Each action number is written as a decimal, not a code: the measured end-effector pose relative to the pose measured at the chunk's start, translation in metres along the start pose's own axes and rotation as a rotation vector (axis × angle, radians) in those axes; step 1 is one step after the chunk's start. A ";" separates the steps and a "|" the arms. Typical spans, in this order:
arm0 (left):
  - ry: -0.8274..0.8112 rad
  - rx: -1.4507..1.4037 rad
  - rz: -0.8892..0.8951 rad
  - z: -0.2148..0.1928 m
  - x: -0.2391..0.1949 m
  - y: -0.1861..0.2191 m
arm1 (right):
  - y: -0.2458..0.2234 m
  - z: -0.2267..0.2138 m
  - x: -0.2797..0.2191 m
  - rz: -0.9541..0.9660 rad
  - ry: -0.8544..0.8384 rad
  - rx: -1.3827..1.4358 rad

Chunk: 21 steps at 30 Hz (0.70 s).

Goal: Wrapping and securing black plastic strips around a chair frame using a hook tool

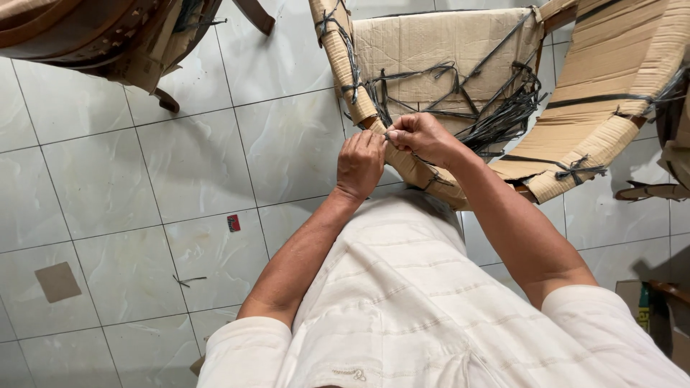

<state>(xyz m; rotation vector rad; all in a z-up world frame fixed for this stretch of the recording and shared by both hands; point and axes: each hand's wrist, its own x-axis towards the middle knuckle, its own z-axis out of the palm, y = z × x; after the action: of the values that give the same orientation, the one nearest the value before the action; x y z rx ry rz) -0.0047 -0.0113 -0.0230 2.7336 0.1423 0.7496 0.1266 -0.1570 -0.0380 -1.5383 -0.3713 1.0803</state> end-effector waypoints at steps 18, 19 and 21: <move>-0.205 -0.157 -0.055 -0.033 0.001 -0.009 | 0.002 -0.004 -0.003 -0.174 0.313 -0.637; -0.234 -0.181 -0.072 -0.031 -0.002 -0.011 | 0.006 -0.003 -0.002 -0.149 0.326 -0.621; -0.263 -0.209 -0.084 -0.029 -0.007 -0.013 | 0.013 0.004 -0.003 -0.123 0.344 -0.605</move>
<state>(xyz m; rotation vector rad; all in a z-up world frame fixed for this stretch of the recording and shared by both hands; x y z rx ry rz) -0.0257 0.0073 -0.0061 2.5774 0.1130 0.3548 0.1183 -0.1604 -0.0482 -2.1631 -0.5768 0.6083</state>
